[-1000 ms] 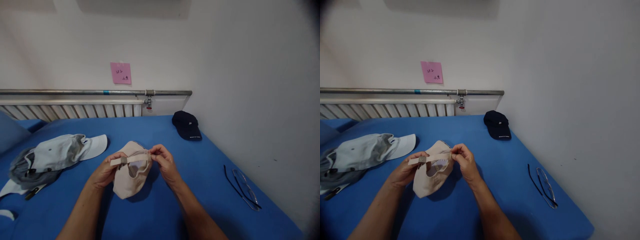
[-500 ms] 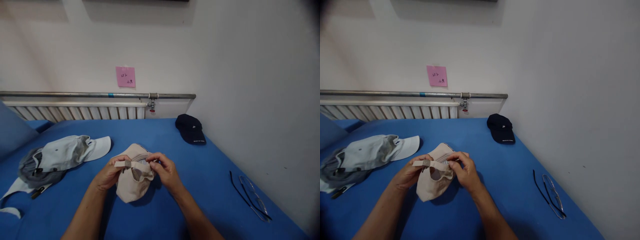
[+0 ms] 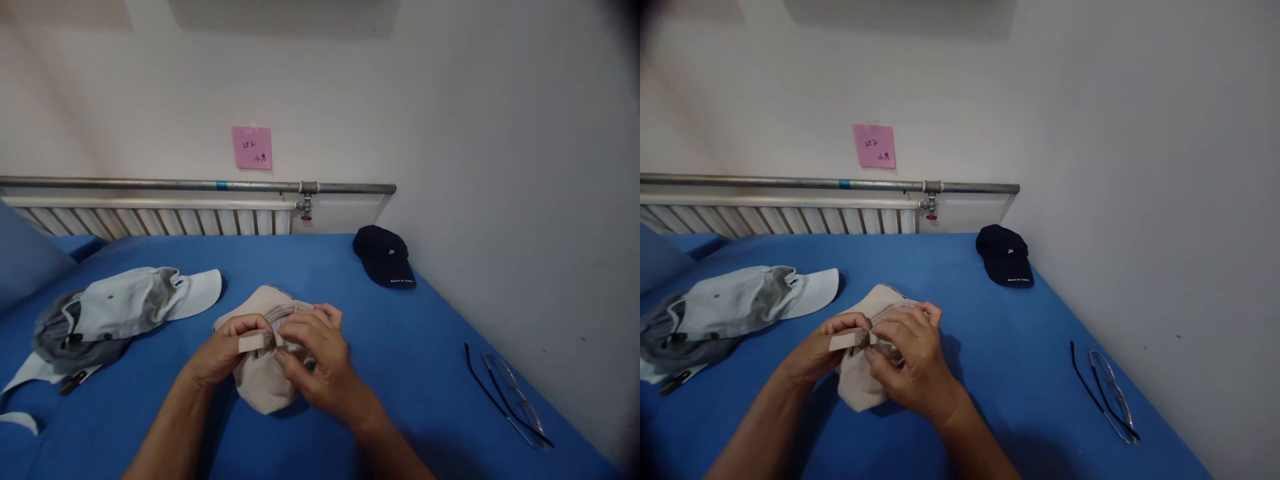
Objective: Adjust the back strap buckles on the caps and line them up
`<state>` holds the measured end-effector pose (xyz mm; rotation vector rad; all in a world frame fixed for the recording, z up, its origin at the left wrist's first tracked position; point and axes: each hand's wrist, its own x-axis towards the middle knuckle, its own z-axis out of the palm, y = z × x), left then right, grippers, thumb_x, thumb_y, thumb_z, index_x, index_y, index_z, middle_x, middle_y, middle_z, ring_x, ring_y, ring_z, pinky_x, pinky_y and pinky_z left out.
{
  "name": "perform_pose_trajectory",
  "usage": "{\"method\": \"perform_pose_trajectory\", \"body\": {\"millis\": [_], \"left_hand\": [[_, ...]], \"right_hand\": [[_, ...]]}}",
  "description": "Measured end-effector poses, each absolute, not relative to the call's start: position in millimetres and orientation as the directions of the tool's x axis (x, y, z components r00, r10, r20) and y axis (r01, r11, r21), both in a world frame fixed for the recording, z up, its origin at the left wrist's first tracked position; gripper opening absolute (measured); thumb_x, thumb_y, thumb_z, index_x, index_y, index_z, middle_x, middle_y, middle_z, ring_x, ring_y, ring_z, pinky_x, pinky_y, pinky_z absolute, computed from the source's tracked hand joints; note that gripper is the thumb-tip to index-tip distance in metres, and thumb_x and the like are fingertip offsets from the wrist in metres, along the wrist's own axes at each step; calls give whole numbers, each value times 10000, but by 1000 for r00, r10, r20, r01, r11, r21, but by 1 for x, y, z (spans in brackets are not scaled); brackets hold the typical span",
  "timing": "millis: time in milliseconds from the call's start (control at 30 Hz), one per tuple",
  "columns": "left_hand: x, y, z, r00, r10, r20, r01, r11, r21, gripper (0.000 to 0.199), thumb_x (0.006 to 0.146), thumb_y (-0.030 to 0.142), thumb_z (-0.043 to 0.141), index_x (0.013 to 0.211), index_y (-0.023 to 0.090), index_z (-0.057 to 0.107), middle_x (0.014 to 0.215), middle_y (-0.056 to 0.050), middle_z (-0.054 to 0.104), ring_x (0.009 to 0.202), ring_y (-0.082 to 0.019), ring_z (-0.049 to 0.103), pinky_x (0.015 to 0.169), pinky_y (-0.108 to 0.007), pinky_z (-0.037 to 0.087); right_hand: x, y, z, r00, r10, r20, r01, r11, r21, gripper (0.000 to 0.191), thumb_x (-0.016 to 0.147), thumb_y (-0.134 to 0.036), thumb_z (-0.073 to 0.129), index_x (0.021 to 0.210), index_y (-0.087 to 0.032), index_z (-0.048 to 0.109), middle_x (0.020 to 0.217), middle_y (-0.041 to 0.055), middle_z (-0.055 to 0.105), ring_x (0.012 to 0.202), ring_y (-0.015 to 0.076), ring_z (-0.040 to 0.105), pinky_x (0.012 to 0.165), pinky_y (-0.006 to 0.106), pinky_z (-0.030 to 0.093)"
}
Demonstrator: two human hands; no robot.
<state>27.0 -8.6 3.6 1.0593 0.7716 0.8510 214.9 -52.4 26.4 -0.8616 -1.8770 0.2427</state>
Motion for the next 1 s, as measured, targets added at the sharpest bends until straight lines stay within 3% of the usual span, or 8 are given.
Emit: {"method": "perform_pose_trajectory", "body": {"millis": [200,433,733,1000], "left_hand": [[30,-11,4,495,863,-106,-164,213,963,237,676,334,814,694,134,689,606,25,541,547,-78,420,530,-185,323],[31,-12,2,562,820,-114,-144,232,962,214,734,350,773,795,149,729,687,1,619,588,-100,484,563,-205,369],[34,-11,3,552,817,-168,-69,245,967,157,678,242,764,712,138,651,634,34,558,550,-85,453,546,-201,352],[36,-12,6,539,830,-140,-55,201,978,212,695,300,751,689,133,621,621,29,540,559,-91,444,551,-202,351]], "right_hand": [[216,-51,26,-293,655,697,470,733,-492,201,849,-282,643,1048,-255,650,952,-16,722,902,172,640,995,408,263],[214,-55,29,-294,608,737,557,736,-385,275,844,-332,653,1114,-281,657,1009,12,691,979,196,608,1004,419,244],[213,-54,27,-324,647,690,586,710,-391,125,801,-228,662,925,-248,668,1038,5,681,1003,194,605,1007,427,207],[214,-53,27,-317,613,724,562,736,-377,83,840,-214,645,914,-240,673,1031,5,693,993,186,610,1003,428,222]]}}
